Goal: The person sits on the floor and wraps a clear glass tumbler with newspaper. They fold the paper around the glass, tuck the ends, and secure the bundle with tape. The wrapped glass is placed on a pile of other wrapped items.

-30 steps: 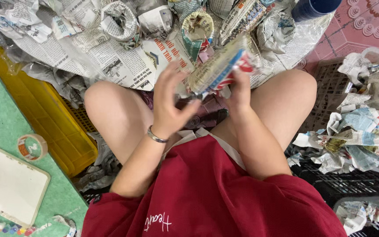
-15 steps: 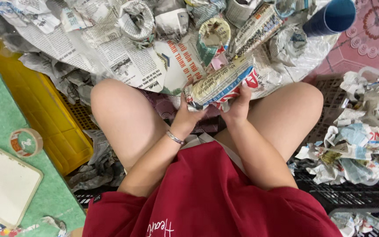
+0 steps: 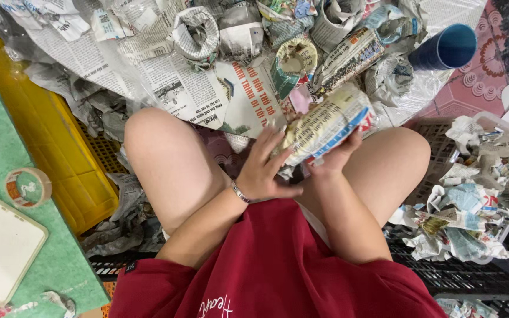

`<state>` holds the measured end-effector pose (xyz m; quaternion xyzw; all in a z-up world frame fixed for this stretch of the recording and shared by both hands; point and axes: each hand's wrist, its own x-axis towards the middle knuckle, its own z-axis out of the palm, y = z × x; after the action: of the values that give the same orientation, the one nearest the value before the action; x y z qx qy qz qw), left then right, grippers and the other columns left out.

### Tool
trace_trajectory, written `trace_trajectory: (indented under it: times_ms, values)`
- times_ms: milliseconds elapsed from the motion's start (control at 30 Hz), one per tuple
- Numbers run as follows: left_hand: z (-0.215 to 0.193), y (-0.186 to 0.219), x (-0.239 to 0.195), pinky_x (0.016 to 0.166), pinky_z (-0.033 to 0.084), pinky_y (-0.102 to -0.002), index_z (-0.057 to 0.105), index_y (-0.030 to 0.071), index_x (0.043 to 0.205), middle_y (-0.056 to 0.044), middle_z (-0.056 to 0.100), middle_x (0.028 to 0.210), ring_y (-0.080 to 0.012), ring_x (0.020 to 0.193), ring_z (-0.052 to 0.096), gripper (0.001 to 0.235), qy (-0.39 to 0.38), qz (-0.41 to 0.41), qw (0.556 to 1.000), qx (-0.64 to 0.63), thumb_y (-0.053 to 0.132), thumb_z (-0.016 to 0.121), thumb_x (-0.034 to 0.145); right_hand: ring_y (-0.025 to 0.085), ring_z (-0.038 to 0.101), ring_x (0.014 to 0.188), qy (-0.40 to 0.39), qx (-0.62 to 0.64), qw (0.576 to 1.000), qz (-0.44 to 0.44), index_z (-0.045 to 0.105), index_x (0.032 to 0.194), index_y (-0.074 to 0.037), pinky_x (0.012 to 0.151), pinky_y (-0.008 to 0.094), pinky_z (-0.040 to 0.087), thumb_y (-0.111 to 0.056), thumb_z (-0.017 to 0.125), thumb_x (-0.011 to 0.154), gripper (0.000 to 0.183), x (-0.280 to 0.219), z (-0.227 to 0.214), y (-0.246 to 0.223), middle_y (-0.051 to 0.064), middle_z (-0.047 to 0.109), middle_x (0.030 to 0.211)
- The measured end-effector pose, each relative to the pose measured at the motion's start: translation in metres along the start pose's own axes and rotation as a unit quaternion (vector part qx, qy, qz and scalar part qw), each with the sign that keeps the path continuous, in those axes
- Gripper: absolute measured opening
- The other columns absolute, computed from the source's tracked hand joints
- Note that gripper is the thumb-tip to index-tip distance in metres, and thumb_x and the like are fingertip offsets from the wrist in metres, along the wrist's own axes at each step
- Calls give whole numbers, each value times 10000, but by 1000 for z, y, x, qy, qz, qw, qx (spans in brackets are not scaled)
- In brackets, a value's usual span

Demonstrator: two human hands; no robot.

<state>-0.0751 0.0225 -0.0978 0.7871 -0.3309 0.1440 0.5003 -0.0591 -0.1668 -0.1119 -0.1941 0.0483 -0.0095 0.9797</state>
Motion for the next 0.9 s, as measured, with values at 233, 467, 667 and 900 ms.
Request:
trace_trajectory:
  times_ms: [233,467,667,900]
  values:
    - [4,-6,-16,1151,313,-578,233,23,1657,-215,303,1679,-353,1495,381,873,-12,-392,657,-644,554,554,1043,384,635,1156,-148,-1,989,17,460,1488,-145,1049,565,539,-569,867,693,988,-1,10,-20,163,634,1280]
    - [22,-9,-47,1160,392,-660,285,105,1605,-224,373,1606,-521,1433,399,719,-87,-394,226,-886,578,412,1078,416,630,1219,-257,-38,957,130,507,1390,-107,1080,564,509,-574,902,666,948,3,3,-2,195,636,1244]
    - [12,-31,-59,1081,498,-615,342,31,1610,-364,424,1549,-601,1364,467,648,-60,-444,250,-859,438,422,1112,420,580,1359,-306,-189,927,108,510,1455,-91,1155,559,481,-536,936,647,1016,15,6,-19,267,595,1407]
    - [-1,-42,-58,936,613,-470,456,-93,1524,-266,658,1334,-340,1145,705,572,10,-361,431,-827,268,588,1101,306,482,1472,-174,-295,936,76,390,1612,-69,1246,495,412,-350,970,735,1088,9,10,-19,184,429,1616]
